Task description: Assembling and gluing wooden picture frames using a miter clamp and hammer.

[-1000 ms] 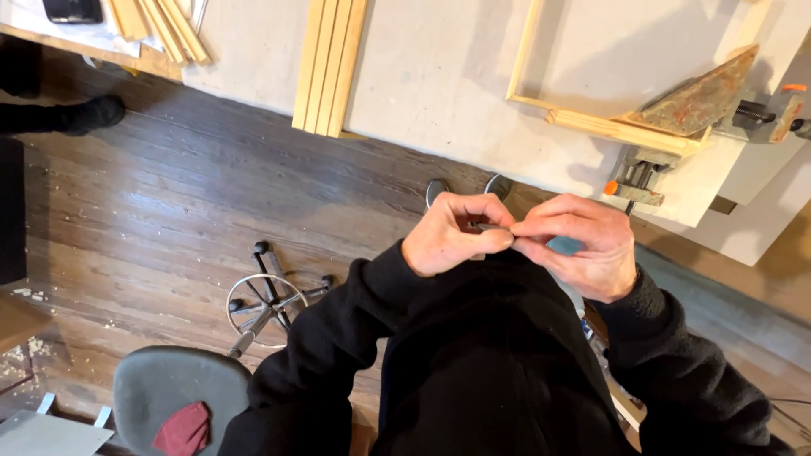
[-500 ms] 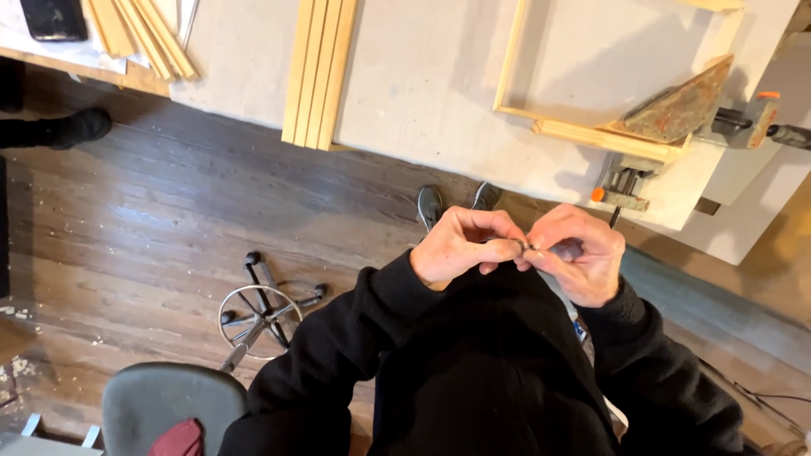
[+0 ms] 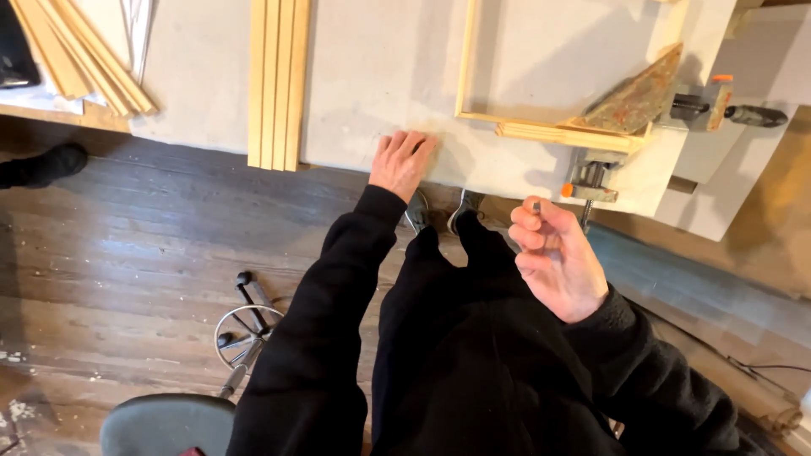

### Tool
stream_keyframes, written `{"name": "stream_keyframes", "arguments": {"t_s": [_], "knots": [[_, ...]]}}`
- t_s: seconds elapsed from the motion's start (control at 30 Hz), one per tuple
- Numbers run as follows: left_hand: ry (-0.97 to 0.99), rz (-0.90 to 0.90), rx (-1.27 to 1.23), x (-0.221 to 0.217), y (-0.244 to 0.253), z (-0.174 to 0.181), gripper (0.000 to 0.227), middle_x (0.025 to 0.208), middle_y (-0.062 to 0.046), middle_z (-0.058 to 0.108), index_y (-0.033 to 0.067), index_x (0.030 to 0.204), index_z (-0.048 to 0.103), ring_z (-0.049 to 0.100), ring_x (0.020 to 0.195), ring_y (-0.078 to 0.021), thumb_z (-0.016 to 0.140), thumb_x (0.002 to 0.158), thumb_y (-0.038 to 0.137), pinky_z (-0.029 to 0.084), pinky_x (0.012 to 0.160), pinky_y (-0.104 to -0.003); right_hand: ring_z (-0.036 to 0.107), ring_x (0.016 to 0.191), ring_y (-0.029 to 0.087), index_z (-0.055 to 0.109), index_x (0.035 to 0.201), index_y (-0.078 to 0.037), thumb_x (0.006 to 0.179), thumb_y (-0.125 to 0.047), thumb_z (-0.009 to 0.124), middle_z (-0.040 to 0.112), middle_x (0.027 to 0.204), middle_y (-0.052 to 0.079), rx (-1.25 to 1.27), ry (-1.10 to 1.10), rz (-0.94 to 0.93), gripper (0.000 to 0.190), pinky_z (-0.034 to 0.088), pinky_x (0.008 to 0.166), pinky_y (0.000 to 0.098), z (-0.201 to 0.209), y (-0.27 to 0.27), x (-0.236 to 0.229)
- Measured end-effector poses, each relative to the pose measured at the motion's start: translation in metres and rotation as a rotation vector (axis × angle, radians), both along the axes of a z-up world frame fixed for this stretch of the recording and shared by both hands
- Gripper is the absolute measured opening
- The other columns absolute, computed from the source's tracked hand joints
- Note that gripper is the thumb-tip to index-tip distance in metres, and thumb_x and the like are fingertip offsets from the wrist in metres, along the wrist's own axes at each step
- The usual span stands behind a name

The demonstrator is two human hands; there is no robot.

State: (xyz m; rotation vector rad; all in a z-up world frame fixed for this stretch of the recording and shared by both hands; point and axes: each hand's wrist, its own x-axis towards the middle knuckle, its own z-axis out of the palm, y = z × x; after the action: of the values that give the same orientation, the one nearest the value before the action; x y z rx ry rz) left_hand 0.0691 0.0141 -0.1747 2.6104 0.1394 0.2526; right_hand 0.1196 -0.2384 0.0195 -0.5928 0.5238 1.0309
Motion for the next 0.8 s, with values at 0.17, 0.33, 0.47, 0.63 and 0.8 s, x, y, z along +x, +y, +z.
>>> {"name": "stream_keyframes", "arguments": {"t_s": [0.17,0.33,0.47,0.63,0.8], "knots": [[-0.147,-0.02,0.103,0.001,-0.008,0.013,0.037,0.12,-0.006,0.061,0.0109,0.124,0.069,0.058,0.116,-0.0231,0.069,0.087,0.006,0.045,0.097,-0.04,0.051,0.074,0.007,0.058,0.1,-0.007,0.107,-0.02,0.057,0.055,0.09,-0.001,-0.206,-0.234,0.073,0.014,0.041,0.055,0.0205,0.011,-0.009,0.009],[-0.149,0.091,-0.302,0.018,-0.045,0.095,0.034,0.112,-0.008,0.068,0.0053,0.118,0.073,0.065,0.104,-0.0245,0.077,0.086,0.013,0.051,0.091,-0.039,0.057,0.065,0.012,0.062,0.103,-0.001,0.104,-0.015,0.06,0.063,0.082,0.006,-0.496,-0.764,0.308,0.014,0.047,0.058,0.0245,0.006,-0.036,0.04],[-0.021,0.025,-1.021,0.036,-0.104,0.178,0.018,0.097,-0.007,0.076,0.0034,0.107,0.075,0.072,0.089,-0.0148,0.077,0.089,0.006,0.058,0.084,-0.028,0.058,0.07,0.009,0.062,0.108,0.0,0.104,-0.011,0.059,0.062,0.087,0.003,-0.575,-0.9,0.435,0.012,0.05,0.062,0.0236,0.012,-0.058,0.069],[0.091,0.029,-1.175,0.073,-0.155,0.186,0.009,0.094,-0.006,0.075,0.0052,0.102,0.076,0.072,0.088,-0.0133,0.078,0.092,0.006,0.057,0.084,-0.027,0.061,0.074,0.008,0.064,0.103,-0.001,0.099,-0.007,0.061,0.062,0.093,0.001,-0.555,-1.02,0.555,0.008,0.054,0.061,0.0243,0.008,-0.096,0.116],[0.042,0.047,-0.909,0.122,-0.203,0.176,0.013,0.091,-0.007,0.071,0.0066,0.093,0.07,0.07,0.087,-0.0243,0.079,0.084,0.005,0.055,0.083,-0.032,0.071,0.086,0.016,0.069,0.112,-0.008,0.098,-0.011,0.067,0.07,0.103,0.002,-0.635,-1.601,0.775,0.014,0.058,0.075,0.0314,-0.01,-0.142,0.19]]}}
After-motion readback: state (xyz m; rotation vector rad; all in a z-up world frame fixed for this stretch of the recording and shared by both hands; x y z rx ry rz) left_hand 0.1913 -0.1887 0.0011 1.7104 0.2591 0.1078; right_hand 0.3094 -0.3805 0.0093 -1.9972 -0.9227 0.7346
